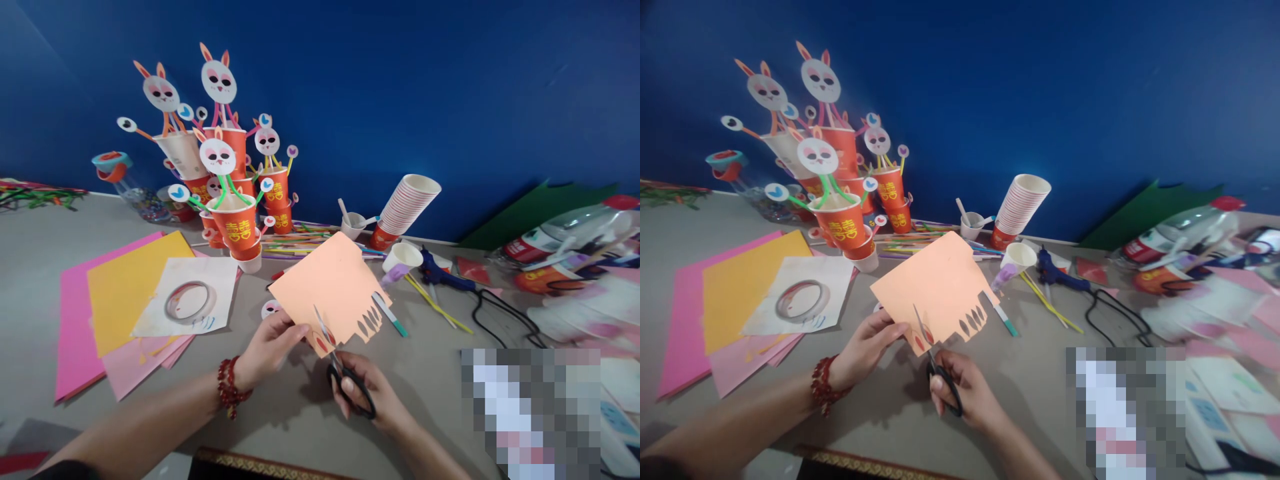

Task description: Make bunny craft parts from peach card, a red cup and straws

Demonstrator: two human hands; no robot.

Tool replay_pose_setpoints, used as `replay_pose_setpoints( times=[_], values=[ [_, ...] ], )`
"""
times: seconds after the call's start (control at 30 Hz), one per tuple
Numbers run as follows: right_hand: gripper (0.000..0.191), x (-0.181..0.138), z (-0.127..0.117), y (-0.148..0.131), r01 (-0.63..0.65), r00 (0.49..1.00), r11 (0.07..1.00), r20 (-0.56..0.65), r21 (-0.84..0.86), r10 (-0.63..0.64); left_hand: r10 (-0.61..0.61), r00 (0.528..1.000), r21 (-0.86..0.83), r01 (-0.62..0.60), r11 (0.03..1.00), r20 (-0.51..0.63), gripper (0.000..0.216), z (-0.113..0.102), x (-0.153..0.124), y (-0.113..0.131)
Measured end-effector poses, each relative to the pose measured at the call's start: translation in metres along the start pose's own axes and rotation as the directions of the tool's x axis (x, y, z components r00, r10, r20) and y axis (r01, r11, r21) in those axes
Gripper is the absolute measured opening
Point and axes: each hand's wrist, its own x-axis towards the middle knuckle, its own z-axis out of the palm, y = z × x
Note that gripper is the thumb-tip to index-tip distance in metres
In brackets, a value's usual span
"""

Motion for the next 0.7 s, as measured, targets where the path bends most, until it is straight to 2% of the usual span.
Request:
replay_pose_setpoints(
  times=[0.37, 0.7],
  values=[
    [0.058, 0.0, 0.002, 0.0023, 0.02, 0.999, 0.999, -0.033, -0.028, -0.021, -0.008, 1.0, 0.083, 0.009, 0.997, -0.006, 0.029, -0.0015, -0.0001, 0.0008],
    [0.058, -0.0011, 0.0036, 0.0029, 0.009, 0.999, 1.0, -0.052, -0.011, -0.009, 0.006, 1.0, 0.048, -0.007, 0.999, 0.019, 0.028, -0.0021, -0.0015, -0.0045]
  ],
)
